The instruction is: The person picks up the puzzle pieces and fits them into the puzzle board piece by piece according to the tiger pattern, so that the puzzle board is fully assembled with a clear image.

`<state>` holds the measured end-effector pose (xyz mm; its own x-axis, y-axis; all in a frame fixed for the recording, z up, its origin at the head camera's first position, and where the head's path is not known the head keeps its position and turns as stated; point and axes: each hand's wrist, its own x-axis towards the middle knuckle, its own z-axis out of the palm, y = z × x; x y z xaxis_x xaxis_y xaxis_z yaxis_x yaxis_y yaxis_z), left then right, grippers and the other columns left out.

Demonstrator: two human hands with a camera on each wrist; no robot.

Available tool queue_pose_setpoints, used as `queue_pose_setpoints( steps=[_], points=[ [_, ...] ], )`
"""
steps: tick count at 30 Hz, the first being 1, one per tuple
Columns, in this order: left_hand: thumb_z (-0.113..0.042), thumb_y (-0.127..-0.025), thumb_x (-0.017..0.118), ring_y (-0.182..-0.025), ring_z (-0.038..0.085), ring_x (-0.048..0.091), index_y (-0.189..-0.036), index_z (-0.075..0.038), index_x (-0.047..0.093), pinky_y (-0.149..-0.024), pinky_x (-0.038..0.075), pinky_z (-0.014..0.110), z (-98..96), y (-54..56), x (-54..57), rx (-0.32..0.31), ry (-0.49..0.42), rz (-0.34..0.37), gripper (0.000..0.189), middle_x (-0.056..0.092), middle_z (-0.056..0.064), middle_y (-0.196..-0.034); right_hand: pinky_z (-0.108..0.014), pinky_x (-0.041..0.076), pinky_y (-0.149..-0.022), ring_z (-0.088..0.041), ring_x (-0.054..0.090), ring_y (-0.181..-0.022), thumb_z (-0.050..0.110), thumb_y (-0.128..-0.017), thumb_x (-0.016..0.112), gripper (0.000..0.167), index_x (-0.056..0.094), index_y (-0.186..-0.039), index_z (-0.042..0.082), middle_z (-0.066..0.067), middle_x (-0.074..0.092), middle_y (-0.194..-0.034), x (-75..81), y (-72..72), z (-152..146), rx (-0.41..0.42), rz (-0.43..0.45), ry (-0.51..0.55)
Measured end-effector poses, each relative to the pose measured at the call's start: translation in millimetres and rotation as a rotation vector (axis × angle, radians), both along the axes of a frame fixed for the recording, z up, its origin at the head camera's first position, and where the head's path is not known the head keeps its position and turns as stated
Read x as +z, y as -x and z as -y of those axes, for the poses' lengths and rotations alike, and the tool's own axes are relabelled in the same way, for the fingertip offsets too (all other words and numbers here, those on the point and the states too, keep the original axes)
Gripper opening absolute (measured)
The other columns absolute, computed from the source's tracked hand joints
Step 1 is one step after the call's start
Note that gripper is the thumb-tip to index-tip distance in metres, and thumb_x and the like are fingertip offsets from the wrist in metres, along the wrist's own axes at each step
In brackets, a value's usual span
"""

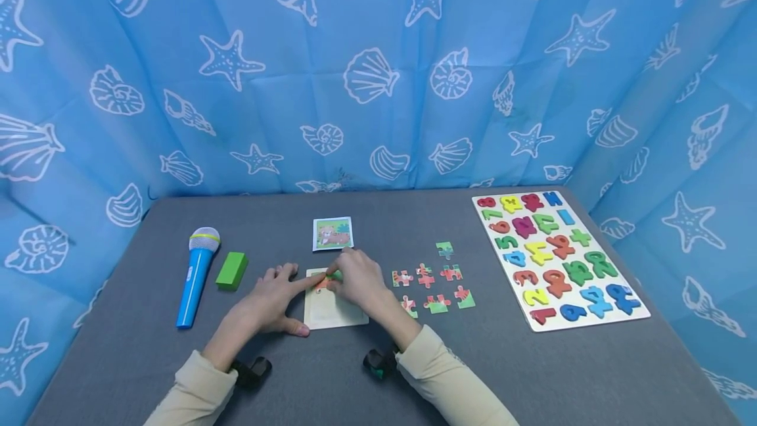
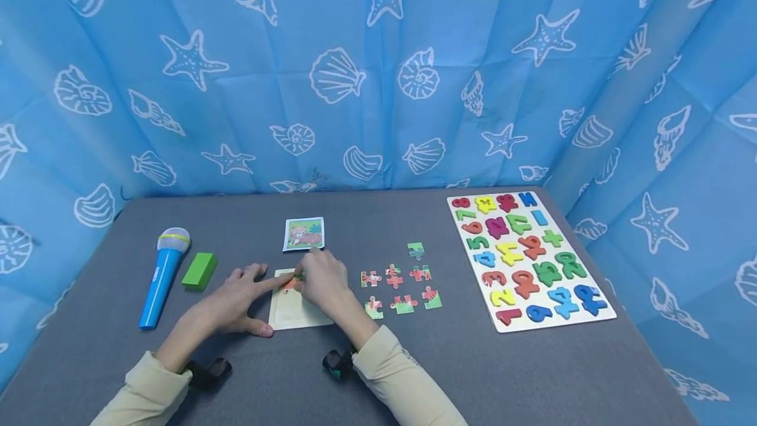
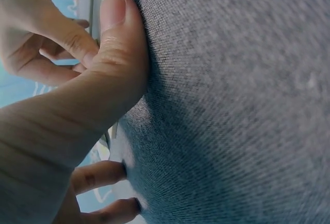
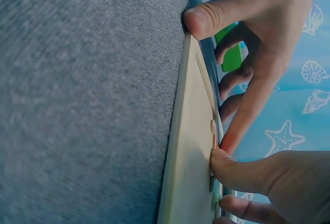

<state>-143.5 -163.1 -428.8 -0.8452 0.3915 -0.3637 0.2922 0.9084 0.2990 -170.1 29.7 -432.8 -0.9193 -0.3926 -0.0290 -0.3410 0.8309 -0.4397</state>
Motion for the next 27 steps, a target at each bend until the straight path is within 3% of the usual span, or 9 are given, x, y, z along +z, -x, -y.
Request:
queue_pose_setpoints(
  steps=[6, 20, 27],
  points=[
    [-0.050, -0.076, 0.087, -0.136, 0.057, 0.038, -0.157, -0.032, 0.040, -0.105, 0.032, 0.079, -0.1, 0.6, -0.4, -0.008, -0.010, 0.005, 0.095, 0.034, 0.031, -0.157, -0.035, 0.054, -0.072, -0.019, 0.065, -0.095, 0.027, -0.087, 0.082, 0.018, 0.082, -0.104, 0.018, -0.002, 0.072, -0.103, -1.8, -1.0, -1.2, 0.002, -0.027, 0.009],
    [-0.044, -0.076, 0.088, -0.141, 0.059, 0.033, -0.156, -0.031, 0.043, -0.107, 0.029, 0.080, -2.8, 0.4, 1.1, 0.013, -0.030, 0.035, 0.093, 0.031, 0.032, -0.159, -0.030, 0.049, -0.068, -0.020, 0.063, -0.096, 0.028, -0.089, 0.081, 0.022, 0.082, -0.109, 0.018, -0.005, 0.071, -0.108, 2.3, 0.5, -7.7, 0.055, 0.015, 0.016],
    [-0.045, -0.076, 0.089, -0.140, 0.059, 0.032, -0.156, -0.032, 0.042, -0.107, 0.027, 0.081, -2.1, 0.5, 0.9, 0.013, -0.029, 0.046, 0.093, 0.030, 0.031, -0.159, -0.037, 0.052, -0.069, -0.023, 0.061, -0.097, 0.031, -0.089, 0.081, 0.025, 0.081, -0.112, 0.019, -0.008, 0.070, -0.111, 9.3, 6.3, -20.8, 0.044, -0.012, 0.007]
  ],
)
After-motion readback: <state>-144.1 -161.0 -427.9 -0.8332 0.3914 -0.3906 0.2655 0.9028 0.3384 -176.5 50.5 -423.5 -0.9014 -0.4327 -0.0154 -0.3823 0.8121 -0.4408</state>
